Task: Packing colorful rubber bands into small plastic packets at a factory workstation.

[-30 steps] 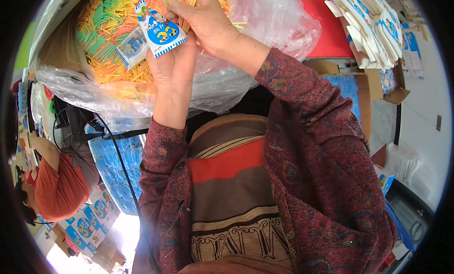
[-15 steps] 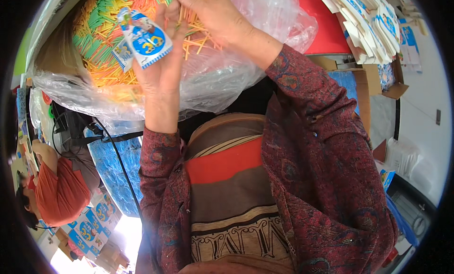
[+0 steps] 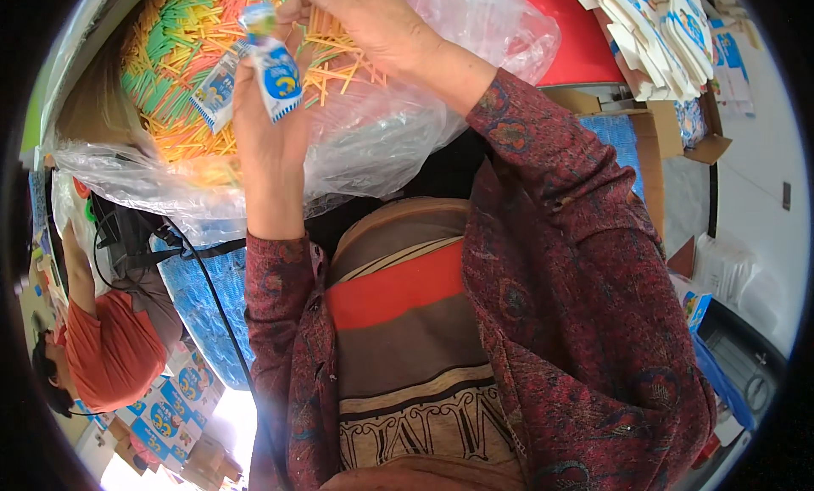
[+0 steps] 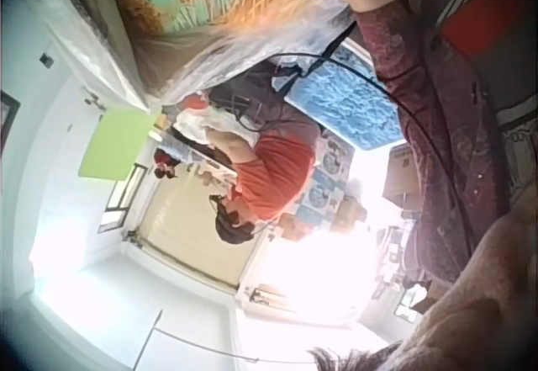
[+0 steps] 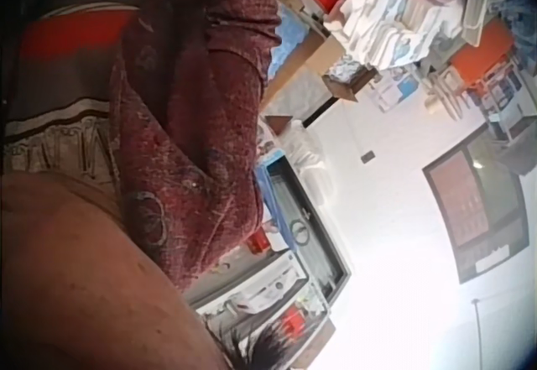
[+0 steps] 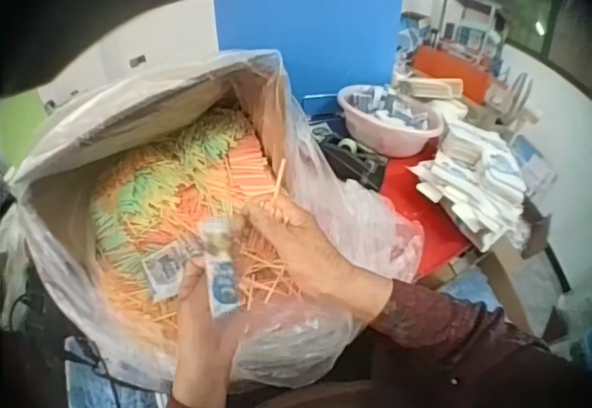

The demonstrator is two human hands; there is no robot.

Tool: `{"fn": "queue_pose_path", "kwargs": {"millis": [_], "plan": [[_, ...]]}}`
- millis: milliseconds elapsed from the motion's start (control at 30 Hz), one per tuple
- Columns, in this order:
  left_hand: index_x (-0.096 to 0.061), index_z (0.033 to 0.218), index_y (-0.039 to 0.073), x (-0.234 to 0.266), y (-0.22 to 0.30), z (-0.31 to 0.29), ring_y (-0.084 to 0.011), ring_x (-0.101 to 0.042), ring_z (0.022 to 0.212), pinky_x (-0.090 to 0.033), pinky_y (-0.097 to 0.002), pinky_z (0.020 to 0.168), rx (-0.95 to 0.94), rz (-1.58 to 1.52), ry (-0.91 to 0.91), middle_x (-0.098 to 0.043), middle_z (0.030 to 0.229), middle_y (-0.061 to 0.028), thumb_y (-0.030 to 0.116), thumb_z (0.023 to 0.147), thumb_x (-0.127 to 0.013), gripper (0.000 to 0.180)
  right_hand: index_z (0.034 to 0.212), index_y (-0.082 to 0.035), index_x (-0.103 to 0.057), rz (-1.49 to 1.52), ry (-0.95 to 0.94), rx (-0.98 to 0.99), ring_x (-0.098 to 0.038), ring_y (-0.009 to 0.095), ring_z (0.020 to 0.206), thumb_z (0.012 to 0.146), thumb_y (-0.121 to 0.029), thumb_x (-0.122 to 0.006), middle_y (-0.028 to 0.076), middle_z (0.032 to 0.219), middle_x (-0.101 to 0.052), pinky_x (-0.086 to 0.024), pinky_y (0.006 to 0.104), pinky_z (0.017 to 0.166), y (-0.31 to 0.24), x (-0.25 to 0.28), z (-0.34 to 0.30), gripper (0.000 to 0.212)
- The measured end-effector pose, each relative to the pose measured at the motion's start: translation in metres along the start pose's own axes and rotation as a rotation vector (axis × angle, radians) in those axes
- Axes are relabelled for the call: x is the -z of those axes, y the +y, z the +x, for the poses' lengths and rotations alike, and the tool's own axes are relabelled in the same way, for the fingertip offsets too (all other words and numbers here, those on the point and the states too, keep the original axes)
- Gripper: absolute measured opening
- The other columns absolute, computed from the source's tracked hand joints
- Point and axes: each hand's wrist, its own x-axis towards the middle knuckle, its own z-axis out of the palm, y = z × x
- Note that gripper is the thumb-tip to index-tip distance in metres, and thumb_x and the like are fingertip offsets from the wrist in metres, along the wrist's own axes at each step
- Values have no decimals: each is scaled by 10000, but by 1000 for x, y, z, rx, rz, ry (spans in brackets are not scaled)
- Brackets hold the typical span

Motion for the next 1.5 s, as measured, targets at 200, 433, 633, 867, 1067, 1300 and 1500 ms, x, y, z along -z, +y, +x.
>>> {"fn": "queue_pose_path", "kwargs": {"millis": [200,433,633,867,1067,1300,1500], "plan": [[-589,928,44,16,2,-17,-94,-561,901,-463,-218,783,-175,490,-28,-581,1062,-41,-31,872,-617,98,1096,-50,-510,262,-131,156,-614,172,951,994,-266,-480,80,1003,-626,-511,304,813,-9,23,0,241],[-603,886,51,20,-4,-20,-122,-549,956,-453,-246,854,-209,444,4,-552,1078,-41,-51,844,-643,118,1104,-44,-488,254,-37,181,-619,176,938,1006,-294,-444,101,1011,-623,-515,300,797,-16,-12,-13,273],[-607,889,51,20,-9,-21,-124,-547,967,-450,-251,860,-189,386,-32,-542,1087,-39,-48,842,-648,116,1104,-30,-484,115,8,250,-609,133,873,1013,-311,-424,102,1009,-620,-508,269,753,-8,-24,-18,302],[-605,893,50,16,-9,-22,-118,-544,962,-445,-252,866,-174,351,25,-542,1085,-40,-42,842,-650,115,1098,-11,-481,40,57,171,-588,91,822,1023,-307,-396,91,994,-619,-496,225,714,2,-26,-27,317],[-605,897,55,20,-12,-18,-116,-538,966,-442,-250,870,-184,306,-5,-538,1095,-41,-38,849,-644,112,1073,-5,-487,-11,86,223,-584,87,819,1024,-298,-394,88,975,-622,-494,222,718,3,-28,-33,311],[-600,897,51,14,-13,-17,-117,-531,971,-447,-252,863,-240,402,-11,-509,1124,-44,-39,847,-645,112,1166,26,-491,-160,59,299,-595,107,870,1022,-279,-409,98,1035,-634,-483,227,776,9,-15,-30,347],[-596,895,47,16,-15,-15,-113,-529,973,-456,-256,849,-296,535,11,-490,1123,-42,-36,849,-645,107,1167,-10,-538,-474,-52,173,-567,97,937,979,-297,-518,66,1050,-629,-488,271,832,14,-3,-23,344]]}}
